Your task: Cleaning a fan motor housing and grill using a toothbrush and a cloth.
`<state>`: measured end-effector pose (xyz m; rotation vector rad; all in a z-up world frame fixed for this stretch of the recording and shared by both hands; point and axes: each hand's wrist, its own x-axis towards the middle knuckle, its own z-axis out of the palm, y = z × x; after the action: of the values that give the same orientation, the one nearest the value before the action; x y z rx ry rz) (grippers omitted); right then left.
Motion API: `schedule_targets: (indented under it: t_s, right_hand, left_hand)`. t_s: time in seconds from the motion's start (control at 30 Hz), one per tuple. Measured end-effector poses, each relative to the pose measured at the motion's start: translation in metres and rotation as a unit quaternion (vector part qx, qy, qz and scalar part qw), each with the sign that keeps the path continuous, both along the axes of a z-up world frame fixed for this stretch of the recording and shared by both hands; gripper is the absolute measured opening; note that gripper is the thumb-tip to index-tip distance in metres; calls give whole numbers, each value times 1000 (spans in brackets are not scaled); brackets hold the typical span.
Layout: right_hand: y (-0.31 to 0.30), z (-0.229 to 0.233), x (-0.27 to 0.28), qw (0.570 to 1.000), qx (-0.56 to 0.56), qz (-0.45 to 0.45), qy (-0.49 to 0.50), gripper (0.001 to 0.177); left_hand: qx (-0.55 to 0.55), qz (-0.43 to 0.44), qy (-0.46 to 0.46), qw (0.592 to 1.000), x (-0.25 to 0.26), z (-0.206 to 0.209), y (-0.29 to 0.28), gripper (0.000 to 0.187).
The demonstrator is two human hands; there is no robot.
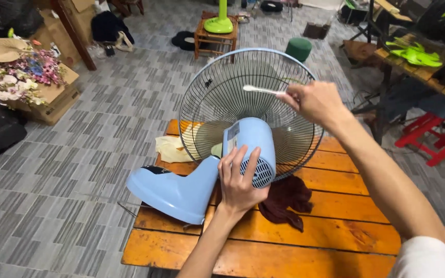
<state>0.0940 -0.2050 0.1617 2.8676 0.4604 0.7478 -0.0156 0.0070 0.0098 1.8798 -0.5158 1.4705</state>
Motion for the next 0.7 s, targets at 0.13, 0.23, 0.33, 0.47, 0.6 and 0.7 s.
schedule_targets:
  t_s: [0.13, 0.23, 0.33, 0.47, 0.6, 0.7]
  right_hand:
    - [-42, -8, 37, 990, 12, -41, -134, 43]
    - [-35, -12, 22, 996, 14, 6, -83, 36]
    - [-33, -20, 12, 995, -13, -11, -101, 38]
    - [-23, -12, 7, 995, -11, -13, -95, 34]
    - [-45, -12, 30, 992, -20, -40, -121, 38]
    - [-11, -14, -10, 999, 8, -28, -31, 36]
  left_hand:
    - [1, -4, -6, 1000, -1, 5, -1, 75]
    - [-12, -7, -8, 1000, 1, 7, -3, 72]
    - [-7, -10, -1, 1000, -3, 2, -4, 71]
    - [-5, -9, -5, 1000, -1, 9, 0, 71]
    - [-2, -10, -9, 1000, 3, 11, -2, 70]
    - [-6, -4, -10, 1000, 1, 7, -4, 74]
